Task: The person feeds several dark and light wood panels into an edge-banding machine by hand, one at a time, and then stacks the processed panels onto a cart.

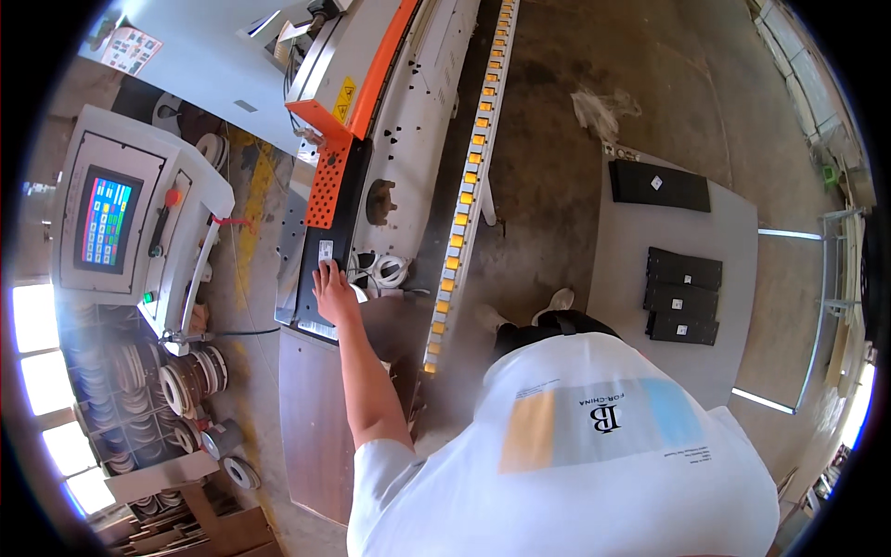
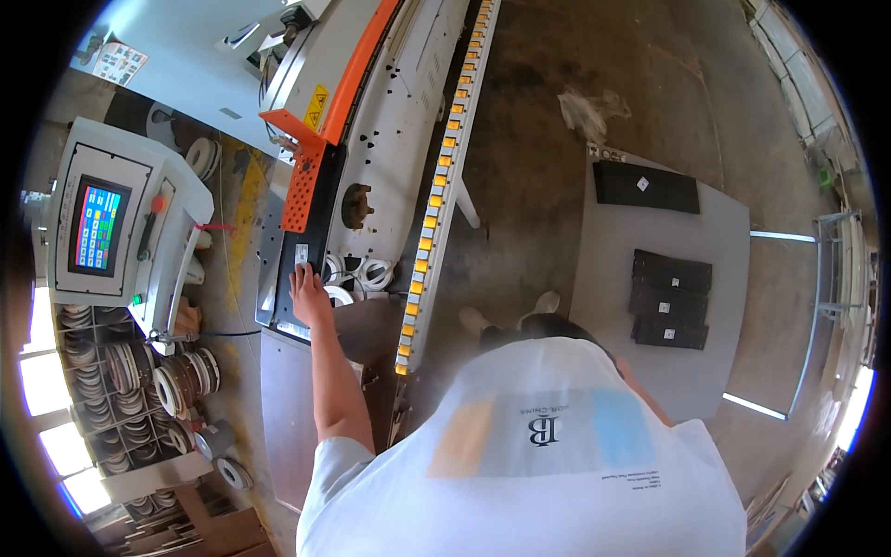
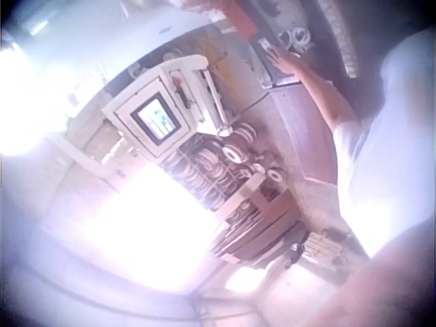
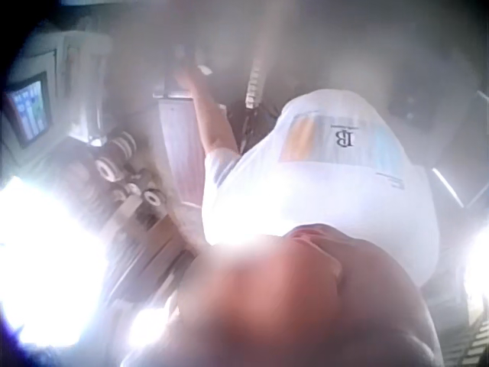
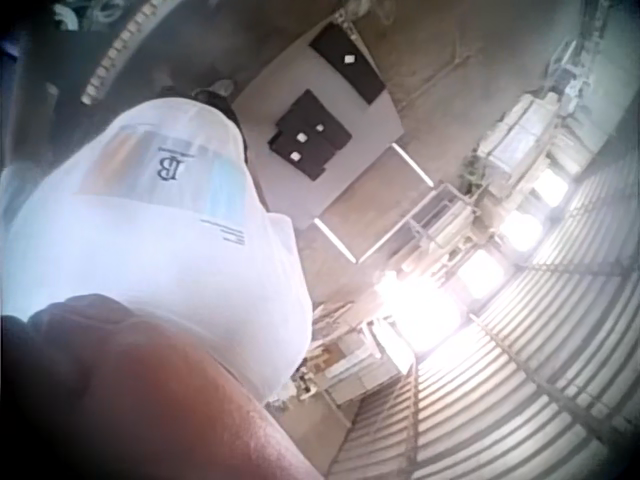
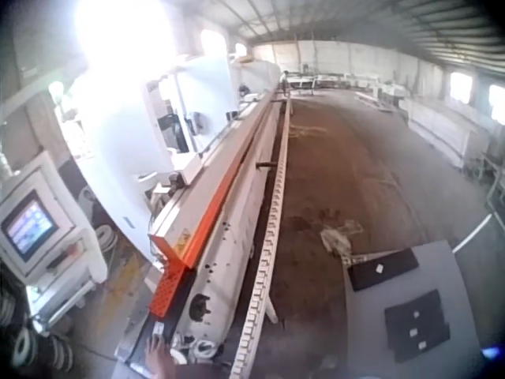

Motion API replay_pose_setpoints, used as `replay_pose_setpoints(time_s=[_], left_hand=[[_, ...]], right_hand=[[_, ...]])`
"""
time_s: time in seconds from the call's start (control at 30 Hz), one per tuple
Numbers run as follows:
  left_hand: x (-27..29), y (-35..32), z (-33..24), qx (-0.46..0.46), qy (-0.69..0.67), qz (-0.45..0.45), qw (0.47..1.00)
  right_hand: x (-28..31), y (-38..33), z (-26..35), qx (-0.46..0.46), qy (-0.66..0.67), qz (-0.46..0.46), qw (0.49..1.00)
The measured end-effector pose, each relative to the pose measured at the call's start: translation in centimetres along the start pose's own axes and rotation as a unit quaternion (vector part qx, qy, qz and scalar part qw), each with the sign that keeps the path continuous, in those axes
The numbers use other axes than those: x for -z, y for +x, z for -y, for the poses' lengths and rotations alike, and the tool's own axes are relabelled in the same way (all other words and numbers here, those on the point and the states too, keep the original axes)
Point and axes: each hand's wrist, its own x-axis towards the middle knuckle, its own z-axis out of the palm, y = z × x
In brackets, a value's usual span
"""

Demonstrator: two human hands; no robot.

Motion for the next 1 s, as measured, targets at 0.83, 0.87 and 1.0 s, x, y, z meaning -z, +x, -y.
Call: replay_pose_setpoints(time_s=[0.83, 0.87, 1.0], left_hand=[[-5.4, -11.0, -48.8, -0.324, -0.223, 0.479, 0.785], [-7.4, -11.4, -49.7, -0.336, -0.217, 0.507, 0.763], [-15.6, -11.1, -56.7, -0.44, -0.124, 0.576, 0.678]], right_hand=[[-2.0, 2.1, -4.6, -0.068, 0.142, -0.018, 0.987], [-1.5, 1.7, -4.0, -0.052, 0.125, -0.022, 0.99], [2.7, -0.4, 1.4, -0.195, 0.349, -0.097, 0.911]])
